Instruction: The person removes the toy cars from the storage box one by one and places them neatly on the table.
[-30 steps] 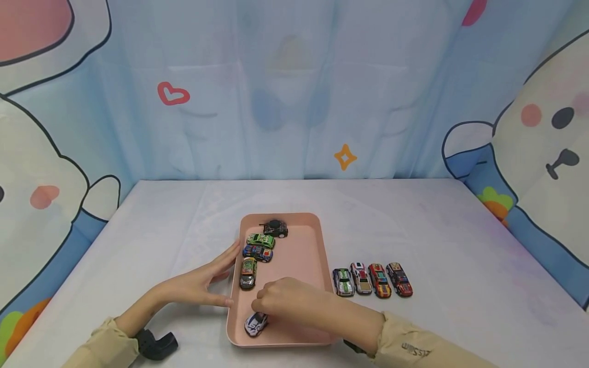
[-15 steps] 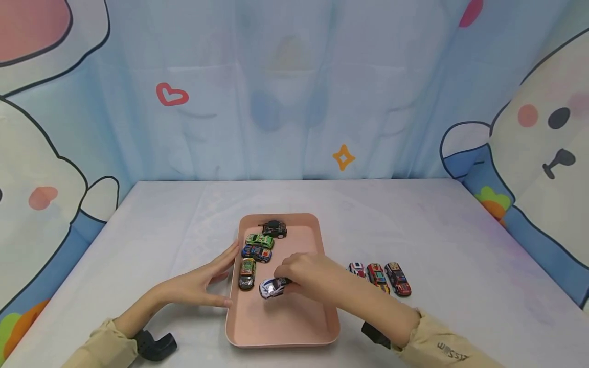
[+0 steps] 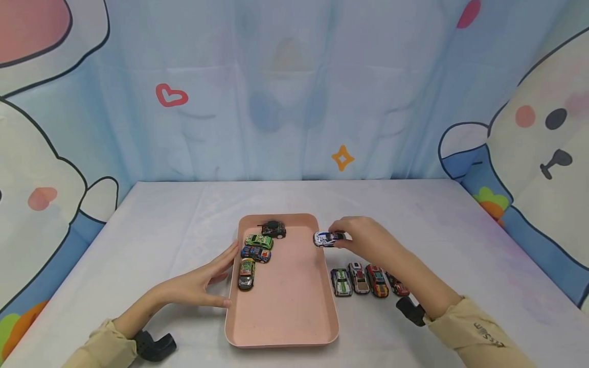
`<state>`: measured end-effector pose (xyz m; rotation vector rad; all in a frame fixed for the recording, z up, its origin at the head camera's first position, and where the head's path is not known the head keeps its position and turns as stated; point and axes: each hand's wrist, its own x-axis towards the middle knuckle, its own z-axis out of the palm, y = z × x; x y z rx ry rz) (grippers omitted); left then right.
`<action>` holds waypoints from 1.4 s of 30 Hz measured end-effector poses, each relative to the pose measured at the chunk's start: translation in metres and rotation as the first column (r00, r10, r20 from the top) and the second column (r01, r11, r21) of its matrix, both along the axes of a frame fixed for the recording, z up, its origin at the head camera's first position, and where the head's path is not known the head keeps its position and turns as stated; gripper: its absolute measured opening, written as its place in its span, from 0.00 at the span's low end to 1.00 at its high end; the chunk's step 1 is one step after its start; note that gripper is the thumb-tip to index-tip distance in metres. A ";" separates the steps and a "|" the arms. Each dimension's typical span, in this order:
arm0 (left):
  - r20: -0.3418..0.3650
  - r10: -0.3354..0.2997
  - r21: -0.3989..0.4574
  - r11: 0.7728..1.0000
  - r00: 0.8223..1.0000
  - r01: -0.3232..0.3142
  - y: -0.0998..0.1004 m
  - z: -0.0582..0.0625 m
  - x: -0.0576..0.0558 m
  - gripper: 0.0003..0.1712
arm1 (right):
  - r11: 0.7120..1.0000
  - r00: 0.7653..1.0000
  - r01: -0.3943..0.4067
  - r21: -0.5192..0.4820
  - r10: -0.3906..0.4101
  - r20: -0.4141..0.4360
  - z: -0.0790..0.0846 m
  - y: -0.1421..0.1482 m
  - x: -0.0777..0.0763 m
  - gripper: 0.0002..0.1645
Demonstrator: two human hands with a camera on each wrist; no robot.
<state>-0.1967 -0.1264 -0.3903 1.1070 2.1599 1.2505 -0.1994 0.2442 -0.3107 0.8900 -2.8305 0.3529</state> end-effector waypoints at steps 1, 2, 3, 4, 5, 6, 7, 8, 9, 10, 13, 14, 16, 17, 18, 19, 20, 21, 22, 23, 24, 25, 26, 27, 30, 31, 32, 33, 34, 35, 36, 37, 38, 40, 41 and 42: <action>-0.001 0.001 0.000 1.000 1.000 -0.001 0.000 0.000 0.000 0.65 | 1.000 1.000 0.020 0.003 -0.020 0.015 -0.002 0.005 -0.002 0.14; -0.003 0.001 -0.001 1.000 1.000 -0.001 0.000 0.000 0.000 0.65 | 0.999 0.999 0.038 0.006 -0.038 0.031 -0.005 0.009 -0.004 0.14; -0.005 0.002 -0.003 1.000 1.000 -0.002 0.000 -0.001 0.000 0.65 | 0.999 0.998 0.052 0.009 -0.053 0.046 -0.008 0.013 -0.006 0.14; -0.007 0.002 -0.004 1.000 1.000 -0.002 0.000 -0.001 0.000 0.64 | 0.998 0.996 0.065 0.012 -0.066 0.059 -0.010 0.016 -0.008 0.14; -0.009 0.004 -0.006 1.000 1.000 -0.004 0.000 -0.001 0.000 0.64 | 0.997 0.995 0.074 0.014 -0.075 0.070 -0.013 0.019 -0.010 0.13; -0.011 0.006 -0.007 1.000 1.000 -0.007 0.000 -0.001 0.000 0.64 | 0.996 0.993 0.084 0.018 -0.085 0.078 -0.016 0.021 -0.012 0.13; -0.012 0.008 -0.008 1.000 1.000 -0.009 0.000 -0.002 0.000 0.64 | 0.996 0.992 0.092 0.021 -0.093 0.090 -0.018 0.023 -0.014 0.13; -0.012 0.010 -0.008 1.000 1.000 -0.010 0.000 -0.002 0.000 0.64 | 0.995 0.990 0.097 0.025 -0.099 0.098 -0.020 0.025 -0.015 0.13; -0.013 0.012 -0.009 1.000 1.000 -0.012 0.000 -0.002 0.000 0.64 | 0.995 0.989 0.099 0.032 -0.102 0.107 -0.023 0.027 -0.017 0.13; -0.012 0.012 -0.009 1.000 1.000 -0.012 0.000 -0.002 0.000 0.64 | 0.994 0.988 0.100 0.039 -0.104 0.115 -0.025 0.028 -0.018 0.13; -0.010 0.013 -0.007 1.000 1.000 -0.013 0.000 -0.002 0.000 0.64 | 0.994 0.987 0.088 0.063 -0.095 0.132 -0.032 0.031 -0.022 0.13; -0.009 0.013 -0.007 1.000 1.000 -0.013 0.000 -0.002 0.000 0.64 | 0.994 0.987 0.082 0.070 -0.090 0.135 -0.034 0.031 -0.023 0.13; -0.006 0.014 -0.006 1.000 1.000 -0.014 0.000 -0.001 0.000 0.64 | 0.994 0.987 0.073 0.084 -0.084 0.140 -0.037 0.030 -0.024 0.14; -0.006 0.015 -0.006 1.000 1.000 -0.015 0.000 -0.001 0.000 0.64 | 0.993 0.986 0.073 0.089 -0.086 0.143 -0.039 0.030 -0.024 0.14; -0.005 0.015 -0.006 1.000 1.000 -0.015 0.000 -0.001 0.001 0.64 | 0.993 0.985 0.076 0.096 -0.089 0.145 -0.040 0.029 -0.025 0.14; -0.005 0.016 -0.006 1.000 1.000 -0.016 0.000 -0.001 0.000 0.64 | 0.992 0.984 0.077 0.100 -0.092 0.150 -0.041 0.028 -0.025 0.14; -0.005 0.017 -0.007 1.000 1.000 -0.017 0.000 -0.002 0.000 0.64 | 0.991 0.984 0.079 0.107 -0.095 0.152 -0.041 0.027 -0.025 0.14; -0.005 0.017 -0.007 1.000 1.000 -0.017 0.000 -0.002 0.000 0.64 | 0.990 0.983 0.083 0.113 -0.100 0.155 -0.041 0.026 -0.025 0.15; -0.006 0.018 -0.008 1.000 1.000 -0.018 -0.001 -0.003 0.000 0.64 | 0.990 0.982 0.085 0.117 -0.103 0.158 -0.041 0.025 -0.025 0.15; -0.005 0.018 -0.009 1.000 1.000 -0.018 -0.001 -0.003 -0.001 0.64 | 0.989 0.981 0.090 0.120 -0.109 0.162 -0.041 0.024 -0.025 0.15; -0.003 0.017 -0.010 1.000 1.000 -0.017 -0.001 -0.003 -0.001 0.64 | 0.989 0.980 0.090 0.121 -0.109 0.164 -0.041 0.024 -0.025 0.16; -0.003 0.017 -0.010 1.000 1.000 -0.017 -0.001 -0.003 -0.001 0.64 | 0.989 0.980 0.090 0.121 -0.109 0.167 -0.041 0.023 -0.025 0.16; -0.002 0.016 -0.011 1.000 1.000 -0.016 -0.001 -0.003 -0.001 0.64 | 0.989 0.980 0.090 0.121 -0.110 0.168 -0.041 0.023 -0.024 0.16; -0.001 0.016 -0.012 1.000 1.000 -0.016 -0.001 -0.003 -0.001 0.64 | 0.989 0.980 0.091 0.117 -0.110 0.168 -0.042 0.023 -0.024 0.16; 0.000 0.016 -0.013 1.000 1.000 -0.016 -0.001 -0.003 -0.001 0.64 | 0.990 0.981 0.087 0.110 -0.105 0.165 -0.043 0.024 -0.025 0.16; 0.000 0.016 -0.013 1.000 1.000 -0.016 -0.001 -0.003 -0.001 0.64 | 0.990 0.981 0.085 0.109 -0.102 0.165 -0.044 0.024 -0.025 0.16; 0.000 0.015 -0.013 1.000 1.000 -0.015 -0.001 -0.003 -0.001 0.64 | 0.990 0.981 0.084 0.110 -0.102 0.166 -0.045 0.025 -0.025 0.16; 0.000 0.015 -0.013 1.000 1.000 -0.015 -0.001 -0.003 -0.001 0.64 | 0.991 0.981 0.082 0.109 -0.100 0.169 -0.045 0.025 -0.025 0.16; -0.001 0.014 -0.012 1.000 1.000 -0.014 -0.001 -0.003 -0.001 0.64 | 0.990 0.980 0.081 0.112 -0.099 0.171 -0.046 0.025 -0.026 0.16; -0.002 0.013 -0.012 1.000 1.000 -0.013 -0.001 -0.003 -0.001 0.64 | 0.990 0.980 0.080 0.114 -0.099 0.174 -0.047 0.025 -0.026 0.16; -0.003 0.012 -0.011 1.000 1.000 -0.012 -0.001 -0.004 -0.001 0.64 | 0.990 0.978 0.083 0.115 -0.103 0.179 -0.047 0.025 -0.026 0.16; -0.003 0.011 -0.010 1.000 1.000 -0.011 -0.001 -0.004 -0.001 0.64 | 0.990 0.978 0.080 0.116 -0.101 0.182 -0.048 0.025 -0.026 0.16; -0.004 0.011 -0.009 1.000 1.000 -0.011 -0.001 -0.004 -0.001 0.64 | 0.990 0.978 0.081 0.118 -0.102 0.184 -0.048 0.025 -0.027 0.16; -0.005 0.009 -0.007 1.000 1.000 -0.009 -0.001 -0.004 -0.001 0.64 | 0.990 0.978 0.078 0.120 -0.099 0.182 -0.049 0.024 -0.027 0.16; -0.006 0.009 -0.006 1.000 1.000 -0.009 -0.001 -0.004 -0.001 0.64 | 0.990 0.978 0.077 0.120 -0.098 0.182 -0.049 0.024 -0.027 0.16; -0.005 0.008 -0.006 1.000 1.000 -0.008 -0.001 -0.004 -0.001 0.64 | 0.990 0.979 0.076 0.122 -0.098 0.180 -0.049 0.024 -0.027 0.15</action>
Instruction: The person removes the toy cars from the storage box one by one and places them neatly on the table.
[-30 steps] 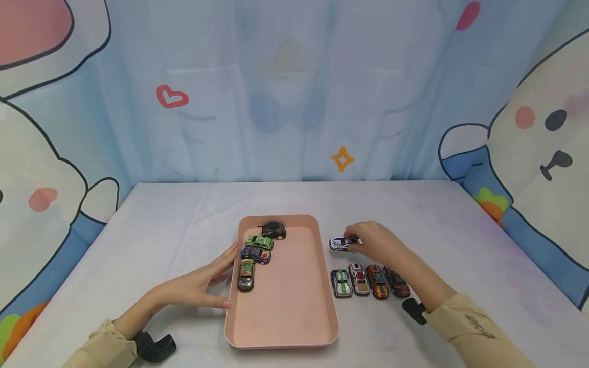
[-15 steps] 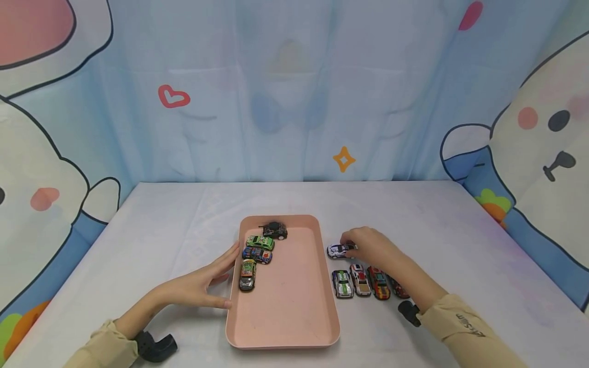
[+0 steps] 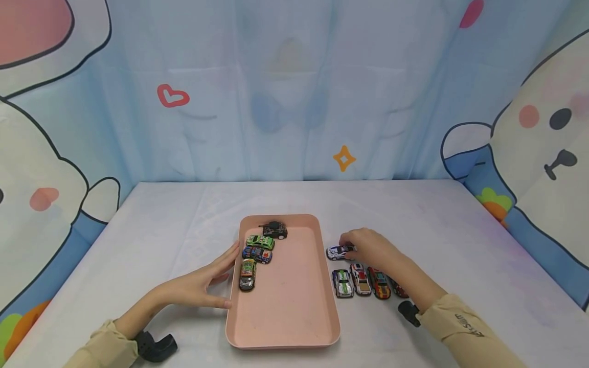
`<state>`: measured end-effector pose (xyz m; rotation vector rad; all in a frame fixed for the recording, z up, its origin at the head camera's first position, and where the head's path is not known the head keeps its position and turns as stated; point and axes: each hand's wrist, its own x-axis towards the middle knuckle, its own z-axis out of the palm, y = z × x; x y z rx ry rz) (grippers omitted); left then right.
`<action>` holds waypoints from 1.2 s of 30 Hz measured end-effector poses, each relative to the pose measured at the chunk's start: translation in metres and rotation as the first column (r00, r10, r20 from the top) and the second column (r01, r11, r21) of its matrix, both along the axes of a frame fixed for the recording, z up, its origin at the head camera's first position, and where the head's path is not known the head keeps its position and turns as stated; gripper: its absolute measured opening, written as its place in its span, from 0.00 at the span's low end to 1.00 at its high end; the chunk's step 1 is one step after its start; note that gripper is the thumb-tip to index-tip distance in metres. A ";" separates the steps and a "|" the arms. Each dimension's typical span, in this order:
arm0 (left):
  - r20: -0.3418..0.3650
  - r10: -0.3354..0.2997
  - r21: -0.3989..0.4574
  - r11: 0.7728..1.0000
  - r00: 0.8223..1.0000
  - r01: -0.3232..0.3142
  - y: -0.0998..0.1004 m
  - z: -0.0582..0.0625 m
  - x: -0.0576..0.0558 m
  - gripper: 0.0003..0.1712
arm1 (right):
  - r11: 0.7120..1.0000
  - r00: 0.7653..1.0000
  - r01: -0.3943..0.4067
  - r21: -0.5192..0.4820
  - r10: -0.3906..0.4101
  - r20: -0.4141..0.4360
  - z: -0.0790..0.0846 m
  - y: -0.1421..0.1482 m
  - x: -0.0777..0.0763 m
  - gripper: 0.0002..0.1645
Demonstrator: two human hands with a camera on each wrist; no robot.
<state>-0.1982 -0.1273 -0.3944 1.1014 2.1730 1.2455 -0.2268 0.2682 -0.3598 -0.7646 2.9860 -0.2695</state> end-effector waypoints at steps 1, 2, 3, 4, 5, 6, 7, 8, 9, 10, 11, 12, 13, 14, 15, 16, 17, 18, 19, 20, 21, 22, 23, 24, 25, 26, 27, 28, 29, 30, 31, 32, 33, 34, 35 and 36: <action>0.000 -0.001 0.000 1.000 1.000 0.001 0.000 0.000 0.000 0.64 | 1.000 1.000 -0.002 0.003 0.002 -0.001 0.000 0.000 0.000 0.16; -0.001 -0.001 0.000 1.000 1.000 0.001 0.000 0.000 0.000 0.64 | 1.000 1.000 -0.001 0.006 0.001 -0.001 0.000 0.000 0.001 0.16; -0.001 -0.001 0.000 1.000 1.000 0.001 0.000 0.001 0.000 0.64 | 1.000 1.000 -0.001 0.008 0.001 0.000 0.001 -0.001 0.001 0.16; 0.000 -0.001 -0.002 1.000 1.000 0.001 0.001 0.001 0.000 0.64 | 1.000 1.000 -0.002 0.012 0.002 0.002 0.001 -0.001 0.001 0.16; 0.000 0.000 -0.004 1.000 1.000 0.000 0.001 0.001 0.000 0.64 | 1.000 1.000 -0.002 0.019 0.002 0.004 0.003 -0.001 0.002 0.17; 0.002 0.001 -0.004 1.000 1.000 -0.001 0.001 0.002 0.000 0.64 | 1.000 1.000 -0.001 0.023 0.001 0.004 0.004 -0.001 0.002 0.18; 0.004 0.003 -0.005 1.000 1.000 -0.003 0.001 0.002 0.001 0.65 | 1.000 1.000 -0.003 0.027 0.003 0.004 0.005 -0.002 0.002 0.18; 0.006 0.004 -0.006 1.000 1.000 -0.004 0.001 0.002 0.001 0.65 | 1.000 1.000 -0.006 0.030 0.006 -0.001 0.008 -0.002 0.002 0.19; 0.008 0.005 -0.005 1.000 1.000 -0.004 0.002 0.003 0.001 0.65 | 0.999 1.000 -0.011 0.030 0.012 -0.011 0.010 -0.002 0.002 0.19; 0.009 0.005 -0.005 1.000 1.000 -0.005 0.002 0.003 0.001 0.65 | 0.999 1.000 -0.017 0.029 0.018 -0.026 0.013 -0.003 0.002 0.20; 0.008 0.005 -0.004 1.000 1.000 -0.005 0.002 0.003 0.001 0.64 | 1.000 0.999 -0.020 0.022 0.021 -0.044 0.016 -0.005 0.002 0.20; 0.008 0.004 -0.002 1.000 1.000 -0.004 0.002 0.003 0.001 0.64 | 1.000 0.997 -0.026 0.012 0.027 -0.068 0.019 -0.006 0.001 0.19; 0.007 0.004 -0.001 1.000 1.000 -0.004 0.002 0.004 0.001 0.64 | 0.999 0.995 -0.033 0.003 0.033 -0.091 0.022 -0.009 0.000 0.19; 0.006 0.002 0.000 1.000 1.000 -0.002 0.002 0.004 0.002 0.64 | 0.999 0.993 -0.040 -0.007 0.039 -0.115 0.025 -0.012 -0.001 0.18; 0.003 0.001 0.001 1.000 1.000 -0.001 0.002 0.004 0.002 0.64 | 0.999 0.989 -0.047 -0.017 0.045 -0.138 0.029 -0.017 -0.002 0.18; 0.001 0.000 0.002 1.000 1.000 0.000 0.002 0.004 0.002 0.64 | 0.998 0.986 -0.054 -0.023 0.049 -0.157 0.032 -0.021 -0.004 0.18; -0.002 -0.002 0.003 1.000 1.000 0.002 0.002 0.003 0.002 0.64 | 0.998 0.983 -0.062 -0.030 0.056 -0.173 0.035 -0.027 -0.005 0.17; -0.003 -0.003 0.003 1.000 1.000 0.003 0.002 0.003 0.002 0.64 | 0.997 0.980 -0.073 -0.031 0.066 -0.187 0.037 -0.032 -0.006 0.17; -0.003 -0.004 0.004 1.000 1.000 0.004 0.002 0.003 0.002 0.64 | 0.996 0.978 -0.083 -0.030 0.076 -0.194 0.040 -0.039 -0.008 0.17; -0.002 -0.005 0.004 1.000 1.000 0.005 0.002 0.004 0.002 0.64 | 0.995 0.976 -0.094 -0.028 0.086 -0.200 0.041 -0.045 -0.009 0.18; -0.002 -0.005 0.005 1.000 1.000 0.005 0.002 0.004 0.002 0.64 | 0.994 0.975 -0.102 -0.026 0.095 -0.200 0.043 -0.051 -0.011 0.18; -0.002 -0.004 0.004 1.000 1.000 0.004 0.001 0.004 0.002 0.64 | 0.993 0.974 -0.116 -0.026 0.108 -0.199 0.044 -0.057 -0.012 0.18; -0.002 -0.003 0.003 1.000 1.000 0.003 0.001 0.003 0.002 0.64 | 0.991 0.974 -0.128 -0.029 0.120 -0.190 0.044 -0.064 -0.014 0.18; -0.004 -0.004 0.001 1.000 1.000 0.004 0.001 0.004 0.003 0.64 | 0.990 0.975 -0.136 -0.027 0.129 -0.179 0.045 -0.070 -0.016 0.19; -0.004 -0.005 0.001 1.000 1.000 0.005 0.001 0.003 0.003 0.64 | 0.989 0.977 -0.146 -0.028 0.140 -0.164 0.045 -0.075 -0.017 0.19; -0.007 -0.006 0.000 1.000 1.000 0.006 0.001 0.003 0.002 0.64 | 0.987 0.976 -0.157 -0.023 0.152 -0.153 0.046 -0.080 -0.019 0.19; -0.007 -0.007 0.000 1.000 1.000 0.007 0.001 0.003 0.002 0.64 | 0.986 0.976 -0.168 -0.014 0.165 -0.141 0.046 -0.085 -0.020 0.19; -0.007 -0.010 0.000 1.000 1.000 0.010 0.001 0.002 0.002 0.64 | 0.983 0.975 -0.183 -0.004 0.181 -0.131 0.047 -0.090 -0.022 0.19; -0.008 -0.012 0.001 1.000 1.000 0.012 0.001 0.002 0.002 0.64 | 0.981 0.973 -0.195 0.014 0.195 -0.120 0.047 -0.095 -0.024 0.19; -0.006 -0.014 0.002 1.000 1.000 0.014 0.001 0.002 0.002 0.64 | 0.977 0.970 -0.210 0.033 0.213 -0.116 0.048 -0.100 -0.027 0.18; -0.004 -0.012 0.004 1.000 1.000 0.012 0.001 0.001 0.002 0.64 | 0.973 0.966 -0.227 0.049 0.232 -0.113 0.050 -0.104 -0.029 0.18; -0.005 -0.013 0.005 1.000 1.000 0.013 0.001 0.001 0.002 0.64 | 0.968 0.962 -0.242 0.068 0.248 -0.109 0.051 -0.109 -0.031 0.17; -0.005 -0.013 0.007 1.000 1.000 0.013 0.001 0.001 0.001 0.64 | 0.964 0.960 -0.253 0.086 0.262 -0.104 0.053 -0.113 -0.034 0.16; -0.008 -0.013 0.008 1.000 1.000 0.013 0.001 0.001 0.001 0.64 | 0.960 0.958 -0.261 0.099 0.271 -0.098 0.054 -0.118 -0.036 0.15; -0.010 -0.013 0.009 1.000 1.000 0.013 0.000 0.001 0.001 0.64 | 0.958 0.957 -0.264 0.111 0.275 -0.091 0.055 -0.122 -0.038 0.15; -0.011 -0.013 0.009 1.000 1.000 0.014 0.000 0.001 0.001 0.64 | 0.957 0.958 -0.266 0.118 0.276 -0.081 0.056 -0.126 -0.040 0.15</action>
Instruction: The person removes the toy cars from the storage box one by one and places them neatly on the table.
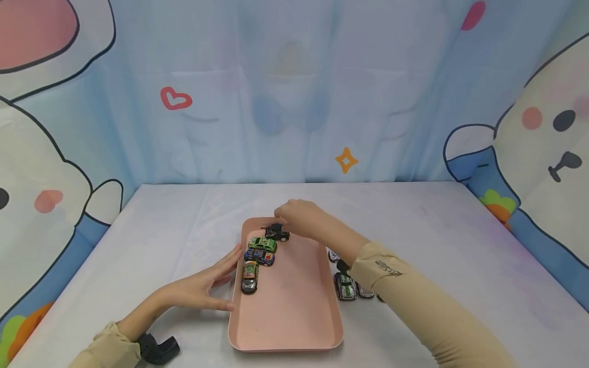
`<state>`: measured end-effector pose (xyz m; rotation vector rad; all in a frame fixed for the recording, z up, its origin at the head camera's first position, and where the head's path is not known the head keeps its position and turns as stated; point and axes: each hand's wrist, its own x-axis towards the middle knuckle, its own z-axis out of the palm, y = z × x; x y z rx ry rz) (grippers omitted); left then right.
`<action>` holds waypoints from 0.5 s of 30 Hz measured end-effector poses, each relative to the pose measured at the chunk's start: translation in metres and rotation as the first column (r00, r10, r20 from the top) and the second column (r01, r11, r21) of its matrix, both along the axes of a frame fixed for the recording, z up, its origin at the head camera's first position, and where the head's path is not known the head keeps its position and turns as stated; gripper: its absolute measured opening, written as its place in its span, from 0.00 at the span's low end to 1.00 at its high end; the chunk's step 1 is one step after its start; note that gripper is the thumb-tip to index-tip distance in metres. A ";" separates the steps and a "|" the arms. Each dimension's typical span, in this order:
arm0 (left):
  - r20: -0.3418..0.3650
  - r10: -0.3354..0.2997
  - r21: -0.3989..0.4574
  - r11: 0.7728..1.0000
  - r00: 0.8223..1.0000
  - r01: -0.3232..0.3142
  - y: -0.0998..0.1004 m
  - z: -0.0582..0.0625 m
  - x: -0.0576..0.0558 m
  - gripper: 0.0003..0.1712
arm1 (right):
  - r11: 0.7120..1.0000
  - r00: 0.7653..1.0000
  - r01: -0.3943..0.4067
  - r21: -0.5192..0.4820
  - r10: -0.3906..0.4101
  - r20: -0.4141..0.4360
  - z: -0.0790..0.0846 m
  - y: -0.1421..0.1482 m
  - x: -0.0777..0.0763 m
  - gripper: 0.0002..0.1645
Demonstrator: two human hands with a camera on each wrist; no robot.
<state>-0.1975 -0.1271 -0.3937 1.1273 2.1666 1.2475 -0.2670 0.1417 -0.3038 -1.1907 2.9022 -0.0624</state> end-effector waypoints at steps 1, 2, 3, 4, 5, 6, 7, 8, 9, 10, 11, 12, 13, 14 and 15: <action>-0.002 -0.001 0.001 1.000 1.000 0.001 0.000 0.000 0.000 0.65 | 1.000 1.000 0.005 0.011 -0.005 0.015 0.001 -0.004 -0.002 0.15; -0.003 -0.003 0.001 1.000 1.000 0.003 0.000 0.000 0.000 0.65 | 1.000 0.999 0.011 0.020 -0.012 0.032 0.000 -0.007 -0.004 0.15; -0.001 -0.004 0.001 1.000 1.000 0.004 0.000 0.000 -0.001 0.65 | 0.999 0.999 0.015 0.029 -0.017 0.044 -0.001 -0.010 -0.006 0.15; -0.001 -0.004 0.000 1.000 1.000 0.004 0.000 0.000 -0.001 0.65 | 0.999 0.998 0.023 0.034 -0.025 0.058 -0.002 -0.013 -0.008 0.15; -0.001 -0.005 0.000 1.000 1.000 0.005 0.000 0.000 -0.001 0.65 | 0.999 0.997 0.028 0.041 -0.030 0.067 -0.005 -0.015 -0.010 0.14; 0.000 -0.005 -0.001 1.000 1.000 0.005 0.000 0.000 -0.001 0.64 | 0.998 0.997 0.032 0.047 -0.035 0.074 -0.007 -0.017 -0.012 0.14; 0.002 -0.006 -0.001 1.000 1.000 0.006 0.000 0.000 -0.001 0.64 | 0.998 0.996 0.035 0.055 -0.039 0.075 -0.009 -0.018 -0.013 0.14; 0.001 -0.006 -0.002 1.000 1.000 0.006 0.000 0.000 -0.001 0.64 | 0.997 0.996 0.038 0.062 -0.043 0.072 -0.012 -0.019 -0.015 0.13; 0.001 -0.007 -0.001 1.000 1.000 0.007 0.000 0.000 -0.001 0.64 | 0.997 0.997 0.039 0.066 -0.043 0.064 -0.015 -0.019 -0.016 0.14; 0.001 -0.007 -0.002 1.000 1.000 0.007 0.000 0.000 -0.001 0.64 | 0.997 0.997 0.042 0.068 -0.047 0.061 -0.017 -0.019 -0.016 0.15; 0.000 -0.008 -0.004 1.000 1.000 0.008 0.000 0.000 -0.001 0.64 | 0.996 0.997 0.048 0.070 -0.052 0.060 -0.019 -0.019 -0.017 0.16; 0.001 -0.008 -0.005 1.000 1.000 0.008 -0.001 0.000 -0.001 0.64 | 0.996 0.996 0.054 0.069 -0.059 0.064 -0.021 -0.019 -0.017 0.18; 0.001 -0.009 -0.005 1.000 1.000 0.009 -0.001 0.000 -0.001 0.64 | 0.996 0.996 0.060 0.068 -0.065 0.067 -0.023 -0.019 -0.017 0.19; 0.000 -0.008 -0.006 1.000 1.000 0.008 -0.001 0.000 -0.001 0.64 | 0.996 0.995 0.068 0.065 -0.072 0.071 -0.024 -0.019 -0.017 0.20; 0.000 -0.008 -0.007 1.000 1.000 0.008 -0.001 0.000 -0.001 0.64 | 0.996 0.994 0.073 0.061 -0.077 0.073 -0.025 -0.019 -0.017 0.21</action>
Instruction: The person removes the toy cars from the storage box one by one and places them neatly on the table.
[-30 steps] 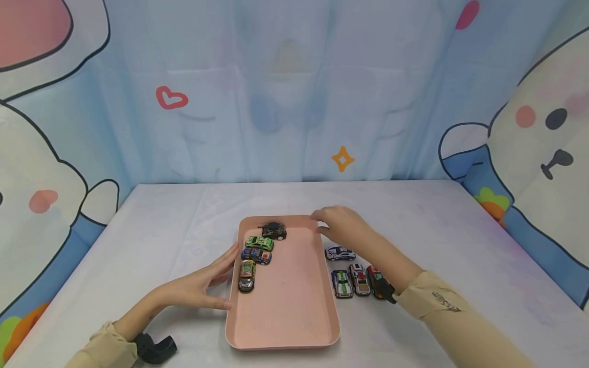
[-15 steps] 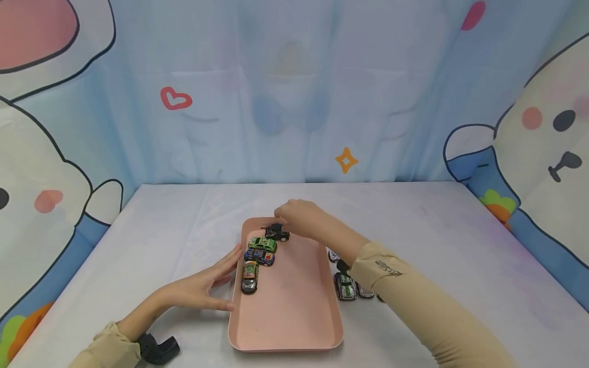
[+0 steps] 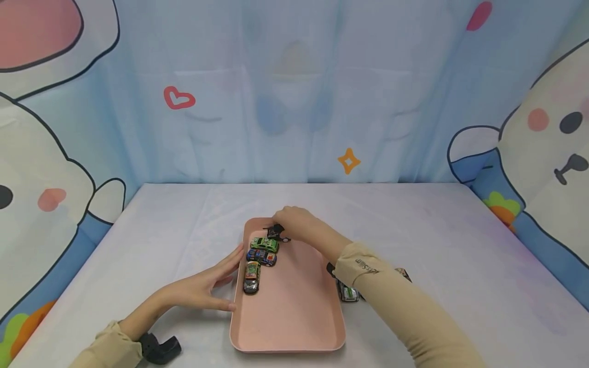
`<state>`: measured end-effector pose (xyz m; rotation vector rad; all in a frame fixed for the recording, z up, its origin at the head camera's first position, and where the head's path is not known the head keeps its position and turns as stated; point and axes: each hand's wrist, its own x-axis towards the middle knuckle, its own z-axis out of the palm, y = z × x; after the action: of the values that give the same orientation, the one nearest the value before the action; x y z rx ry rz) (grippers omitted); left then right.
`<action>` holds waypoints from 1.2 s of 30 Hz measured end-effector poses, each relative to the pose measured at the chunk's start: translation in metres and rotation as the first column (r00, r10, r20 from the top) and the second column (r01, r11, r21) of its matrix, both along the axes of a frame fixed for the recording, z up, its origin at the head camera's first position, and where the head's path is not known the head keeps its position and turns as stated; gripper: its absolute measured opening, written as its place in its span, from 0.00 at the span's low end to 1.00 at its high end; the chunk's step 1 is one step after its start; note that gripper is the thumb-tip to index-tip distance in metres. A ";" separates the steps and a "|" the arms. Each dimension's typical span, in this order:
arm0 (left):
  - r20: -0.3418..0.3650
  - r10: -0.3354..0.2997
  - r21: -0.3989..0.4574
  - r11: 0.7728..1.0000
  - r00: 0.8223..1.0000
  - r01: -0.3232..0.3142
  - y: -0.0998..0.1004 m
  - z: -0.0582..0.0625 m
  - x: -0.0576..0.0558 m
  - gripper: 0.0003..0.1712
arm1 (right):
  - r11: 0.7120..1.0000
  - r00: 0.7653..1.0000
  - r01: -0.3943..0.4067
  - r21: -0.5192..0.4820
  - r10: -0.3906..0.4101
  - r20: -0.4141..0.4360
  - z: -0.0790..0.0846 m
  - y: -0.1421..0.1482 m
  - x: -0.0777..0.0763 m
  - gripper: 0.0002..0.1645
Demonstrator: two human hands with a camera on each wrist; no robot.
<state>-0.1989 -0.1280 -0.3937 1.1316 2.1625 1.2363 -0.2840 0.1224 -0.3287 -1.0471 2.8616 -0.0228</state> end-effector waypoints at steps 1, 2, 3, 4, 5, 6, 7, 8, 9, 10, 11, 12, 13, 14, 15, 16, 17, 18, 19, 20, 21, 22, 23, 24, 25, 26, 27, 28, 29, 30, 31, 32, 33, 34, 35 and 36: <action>0.002 0.001 -0.001 1.000 1.000 -0.001 0.000 0.000 0.000 0.64 | 1.000 1.000 0.006 -0.001 -0.006 0.001 -0.001 0.000 0.000 0.21; 0.002 0.003 -0.001 1.000 1.000 -0.003 0.000 0.000 0.000 0.64 | 1.000 1.000 0.014 -0.001 -0.014 0.002 -0.001 -0.001 0.000 0.21; 0.003 0.005 0.000 1.000 1.000 -0.005 0.000 0.000 0.000 0.64 | 1.000 1.000 0.015 -0.002 -0.015 0.001 -0.002 -0.001 0.000 0.20; 0.002 0.008 0.000 1.000 1.000 -0.008 0.000 0.001 0.001 0.64 | 1.000 1.000 0.015 0.000 -0.015 -0.002 -0.002 -0.002 0.000 0.20; 0.002 0.009 -0.001 1.000 1.000 -0.009 0.000 0.001 0.001 0.64 | 1.000 1.000 0.014 0.004 -0.014 -0.007 -0.002 -0.003 0.000 0.19; 0.003 0.009 -0.001 1.000 1.000 -0.009 0.000 0.001 0.001 0.64 | 1.000 1.000 0.012 0.009 -0.012 -0.012 -0.002 -0.003 0.000 0.18; 0.003 0.009 0.000 1.000 1.000 -0.009 0.000 0.000 0.001 0.64 | 1.000 1.000 0.011 0.015 -0.010 -0.020 -0.002 -0.004 0.001 0.17; 0.005 0.007 0.002 1.000 1.000 -0.007 0.000 0.000 0.001 0.64 | 1.000 1.000 0.012 0.024 -0.012 -0.027 -0.002 -0.005 0.001 0.16; 0.005 0.004 0.003 1.000 1.000 -0.004 0.000 0.000 0.001 0.64 | 0.999 0.999 0.014 0.031 -0.013 -0.035 -0.002 -0.005 0.001 0.15; 0.008 0.001 0.006 1.000 1.000 -0.001 0.000 0.000 0.001 0.63 | 0.999 0.999 0.017 0.038 -0.015 -0.045 -0.003 -0.005 0.002 0.14; 0.010 -0.002 0.008 1.000 1.000 0.002 0.001 0.000 0.001 0.63 | 0.999 0.998 0.022 0.045 -0.019 -0.053 -0.003 -0.005 0.002 0.14; 0.012 -0.005 0.010 1.000 1.000 0.005 0.001 -0.001 0.001 0.63 | 0.998 0.998 0.028 0.049 -0.025 -0.060 -0.004 -0.005 0.003 0.14; 0.014 -0.006 0.013 1.000 1.000 0.006 0.001 -0.001 0.001 0.63 | 0.998 0.997 0.033 0.054 -0.029 -0.066 -0.004 -0.005 0.003 0.14; 0.017 -0.006 0.013 1.000 1.000 0.006 0.001 -0.001 0.001 0.63 | 0.998 0.997 0.037 0.055 -0.033 -0.071 -0.005 -0.004 0.003 0.13; 0.019 -0.006 0.013 1.000 1.000 0.005 0.002 -0.001 0.001 0.63 | 0.998 0.997 0.040 0.056 -0.036 -0.074 -0.006 -0.004 0.003 0.13; 0.020 -0.005 0.012 1.000 1.000 0.005 0.002 -0.001 0.001 0.62 | 0.998 0.996 0.042 0.056 -0.038 -0.076 -0.006 -0.003 0.003 0.13; 0.022 -0.005 0.010 1.000 1.000 0.005 0.002 -0.002 0.001 0.62 | 0.997 0.996 0.045 0.057 -0.040 -0.078 -0.007 -0.002 0.003 0.13; 0.024 -0.005 0.009 1.000 1.000 0.005 0.002 -0.002 0.001 0.62 | 0.997 0.996 0.044 0.056 -0.039 -0.085 -0.007 -0.001 0.002 0.12; 0.024 -0.004 0.006 1.000 1.000 0.004 0.002 -0.002 0.001 0.62 | 0.998 0.995 0.042 0.054 -0.037 -0.090 -0.007 0.000 0.002 0.12; 0.025 -0.004 0.004 1.000 1.000 0.004 0.003 -0.002 0.001 0.62 | 0.998 0.995 0.040 0.050 -0.036 -0.092 -0.006 0.002 0.001 0.11; 0.022 -0.004 0.001 1.000 1.000 0.004 0.003 -0.002 0.001 0.62 | 0.998 0.995 0.038 0.046 -0.033 -0.093 -0.005 0.003 0.000 0.10; 0.020 -0.004 0.000 1.000 1.000 0.004 0.003 -0.002 0.001 0.62 | 0.999 0.995 0.036 0.038 -0.032 -0.094 -0.004 0.005 0.000 0.09; 0.018 -0.003 -0.002 1.000 1.000 0.004 0.003 -0.001 0.001 0.62 | 0.999 0.995 0.034 0.032 -0.031 -0.094 -0.002 0.007 -0.001 0.08; 0.015 -0.002 -0.004 1.000 1.000 0.002 0.003 -0.001 0.001 0.63 | 0.999 0.995 0.030 0.022 -0.028 -0.094 0.001 0.009 -0.001 0.08; 0.013 -0.001 -0.004 1.000 1.000 0.001 0.002 0.000 0.001 0.63 | 0.999 0.995 0.031 0.012 -0.030 -0.090 0.004 0.011 -0.001 0.07; 0.011 -0.001 -0.005 1.000 1.000 0.001 0.002 0.000 0.001 0.63 | 0.999 0.996 0.034 0.003 -0.034 -0.087 0.006 0.014 0.000 0.06; 0.010 0.001 -0.007 1.000 1.000 -0.001 0.002 0.001 0.001 0.63 | 0.999 0.996 0.036 -0.009 -0.036 -0.087 0.009 0.017 0.000 0.06; 0.012 0.001 -0.007 1.000 1.000 -0.001 0.002 0.002 0.001 0.63 | 0.999 0.996 0.039 -0.022 -0.041 -0.085 0.012 0.020 0.001 0.06; 0.012 0.001 -0.008 1.000 1.000 -0.001 0.002 0.002 0.001 0.63 | 0.999 0.995 0.043 -0.031 -0.046 -0.085 0.014 0.024 0.002 0.06; 0.012 0.001 -0.007 1.000 1.000 -0.001 0.002 0.002 0.001 0.63 | 0.998 0.995 0.048 -0.044 -0.051 -0.087 0.017 0.028 0.003 0.06; 0.011 0.000 -0.007 1.000 1.000 0.000 0.002 0.002 0.001 0.63 | 0.997 0.994 0.055 -0.056 -0.060 -0.090 0.019 0.033 0.004 0.07; 0.009 0.000 -0.006 1.000 1.000 0.000 0.002 0.002 0.001 0.63 | 0.996 0.994 0.059 -0.069 -0.065 -0.091 0.021 0.038 0.006 0.07; 0.007 0.000 -0.005 1.000 1.000 0.000 0.001 0.002 0.001 0.63 | 0.995 0.993 0.062 -0.083 -0.070 -0.096 0.023 0.043 0.007 0.07; 0.005 0.000 -0.004 1.000 1.000 0.000 0.001 0.002 0.001 0.64 | 0.993 0.992 0.065 -0.098 -0.075 -0.102 0.025 0.048 0.009 0.07; 0.002 0.001 -0.002 1.000 1.000 -0.001 0.001 0.002 0.001 0.64 | 0.992 0.991 0.065 -0.112 -0.078 -0.110 0.027 0.053 0.011 0.07; 0.000 0.002 -0.002 1.000 1.000 -0.002 0.001 0.002 0.001 0.64 | 0.990 0.990 0.064 -0.126 -0.079 -0.118 0.029 0.059 0.013 0.08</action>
<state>-0.1977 -0.1273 -0.3921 1.1282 2.1652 1.2344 -0.2709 0.1811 -0.3001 -0.9986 3.0428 -0.1452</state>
